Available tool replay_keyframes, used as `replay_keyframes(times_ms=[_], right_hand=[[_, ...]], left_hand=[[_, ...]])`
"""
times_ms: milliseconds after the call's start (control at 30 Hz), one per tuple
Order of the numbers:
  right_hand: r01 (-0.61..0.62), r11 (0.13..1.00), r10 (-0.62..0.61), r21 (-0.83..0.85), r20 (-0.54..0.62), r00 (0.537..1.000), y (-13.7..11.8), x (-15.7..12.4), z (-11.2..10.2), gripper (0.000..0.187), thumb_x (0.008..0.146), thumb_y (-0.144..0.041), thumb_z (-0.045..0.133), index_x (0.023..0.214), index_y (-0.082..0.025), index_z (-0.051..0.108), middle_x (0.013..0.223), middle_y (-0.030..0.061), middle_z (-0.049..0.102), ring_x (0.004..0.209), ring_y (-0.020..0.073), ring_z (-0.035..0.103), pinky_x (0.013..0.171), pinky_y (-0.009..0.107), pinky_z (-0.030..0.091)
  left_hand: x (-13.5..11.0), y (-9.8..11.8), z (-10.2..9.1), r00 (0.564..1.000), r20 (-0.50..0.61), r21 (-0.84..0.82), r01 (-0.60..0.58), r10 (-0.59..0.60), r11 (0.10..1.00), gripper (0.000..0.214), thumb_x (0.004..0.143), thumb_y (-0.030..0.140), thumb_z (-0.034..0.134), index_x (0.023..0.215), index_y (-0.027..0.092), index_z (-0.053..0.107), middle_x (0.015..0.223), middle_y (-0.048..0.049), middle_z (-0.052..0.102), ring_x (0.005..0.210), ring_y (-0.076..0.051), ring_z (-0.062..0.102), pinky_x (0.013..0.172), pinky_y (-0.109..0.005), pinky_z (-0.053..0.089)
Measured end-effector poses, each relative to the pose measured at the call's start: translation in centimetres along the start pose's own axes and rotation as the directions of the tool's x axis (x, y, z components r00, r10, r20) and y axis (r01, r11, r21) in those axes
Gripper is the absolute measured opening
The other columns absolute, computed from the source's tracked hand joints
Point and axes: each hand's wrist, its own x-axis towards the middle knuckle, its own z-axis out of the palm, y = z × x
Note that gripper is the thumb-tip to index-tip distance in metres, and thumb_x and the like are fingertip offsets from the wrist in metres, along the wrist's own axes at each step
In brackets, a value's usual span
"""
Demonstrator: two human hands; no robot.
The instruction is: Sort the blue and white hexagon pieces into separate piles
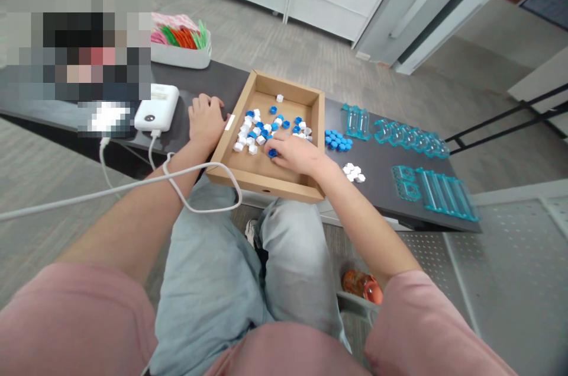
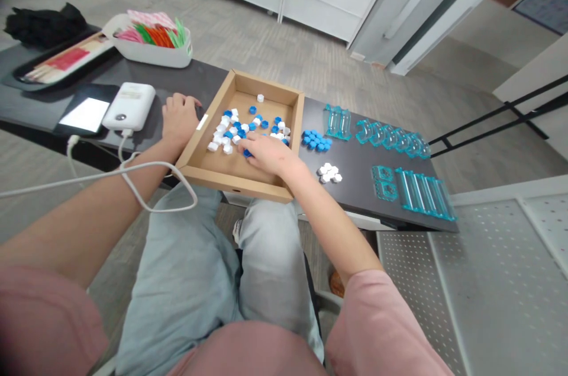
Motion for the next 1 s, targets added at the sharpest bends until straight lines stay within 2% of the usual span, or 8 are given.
replay_keyframes(times_ms=[133,267,433,533,600,700,833,1000], right_hand=[[0.009,0.988,0.015,0.155,-0.154,0.988,0.8,-2.5,-1.1,0.017,0.098,-0.017,0.075,0.110,-0.027,0.070,0.115,0.0063,0.077,0.104,0.0278,0.072,0.093,0.040,0.056],[-0.067,0.956,0.161,0.286,-0.322,0.933,3.1,-7.5,-3.7,0.012,0.100,-0.028,0.079,0.108,-0.028,0.070,0.102,0.0033,0.076,0.090,0.0242,0.070,0.086,0.039,0.058],[-0.174,0.898,0.396,0.405,-0.567,0.722,9.1,-14.8,-4.7,0.026,0.102,-0.054,0.084,0.108,-0.030,0.076,0.104,0.0051,0.078,0.089,0.0246,0.070,0.082,0.040,0.059],[-0.227,0.841,0.519,0.491,-0.614,0.595,13.2,-18.1,-3.3,0.036,0.096,-0.062,0.087,0.101,-0.030,0.073,0.096,0.0030,0.074,0.080,0.0224,0.065,0.076,0.039,0.058],[-0.246,0.802,0.579,0.544,-0.606,0.546,15.1,-19.2,-1.7,0.039,0.091,-0.063,0.089,0.099,-0.029,0.070,0.092,0.0011,0.072,0.078,0.0210,0.063,0.074,0.037,0.057],[-0.263,0.755,0.633,0.601,-0.561,0.534,16.8,-19.5,0.8,0.043,0.085,-0.063,0.091,0.096,-0.029,0.066,0.086,-0.0009,0.070,0.075,0.0200,0.061,0.071,0.035,0.055],[-0.310,0.726,0.658,0.614,-0.489,0.572,17.4,-18.9,3.2,0.044,0.083,-0.064,0.091,0.093,-0.028,0.068,0.077,-0.0018,0.069,0.067,0.0188,0.058,0.066,0.035,0.051],[-0.286,0.746,0.633,0.601,-0.508,0.584,17.6,-18.9,4.0,0.036,0.085,-0.054,0.090,0.097,-0.028,0.070,0.097,0.0042,0.080,0.079,0.0211,0.069,0.070,0.036,0.056]], left_hand=[[0.3,-0.2,0.3,1.000,-0.006,-0.011,-0.014,0.014,1.000,0.056,0.103,0.045,0.060,0.154,0.023,0.066,0.163,-0.0257,0.059,0.157,-0.049,0.049,0.130,-0.060,0.041],[0.1,-0.2,0.1,1.000,0.000,-0.009,-0.013,0.013,1.000,0.056,0.103,0.044,0.059,0.155,0.023,0.066,0.163,-0.0256,0.059,0.156,-0.048,0.049,0.130,-0.060,0.041],[-0.4,0.2,-0.5,0.999,0.035,0.011,-0.015,0.014,1.000,0.056,0.110,0.035,0.044,0.156,0.011,0.065,0.167,-0.0293,0.056,0.156,-0.044,0.047,0.131,-0.057,0.039],[-0.5,0.4,-0.7,0.999,0.034,0.021,-0.004,0.003,1.000,0.056,0.112,0.033,0.038,0.156,0.011,0.065,0.167,-0.0292,0.056,0.157,-0.043,0.047,0.131,-0.056,0.039],[-0.4,0.4,-0.7,0.999,0.036,0.032,0.003,-0.004,0.999,0.056,0.112,0.034,0.039,0.156,0.011,0.066,0.168,-0.0292,0.056,0.157,-0.044,0.047,0.131,-0.056,0.039],[-0.2,0.3,-0.6,0.999,0.038,0.051,0.019,-0.021,0.998,0.054,0.110,0.033,0.042,0.154,0.012,0.067,0.167,-0.0296,0.057,0.157,-0.045,0.048,0.130,-0.058,0.041],[0.0,0.1,-0.6,0.999,0.025,0.076,0.032,-0.034,0.997,0.050,0.110,0.034,0.044,0.151,0.017,0.067,0.166,-0.0277,0.059,0.155,-0.045,0.050,0.128,-0.059,0.043],[0.3,0.2,-0.7,0.997,0.041,0.125,0.062,-0.067,0.990,0.055,0.111,0.035,0.036,0.151,0.015,0.068,0.167,-0.0292,0.057,0.156,-0.045,0.049,0.129,-0.058,0.042]])
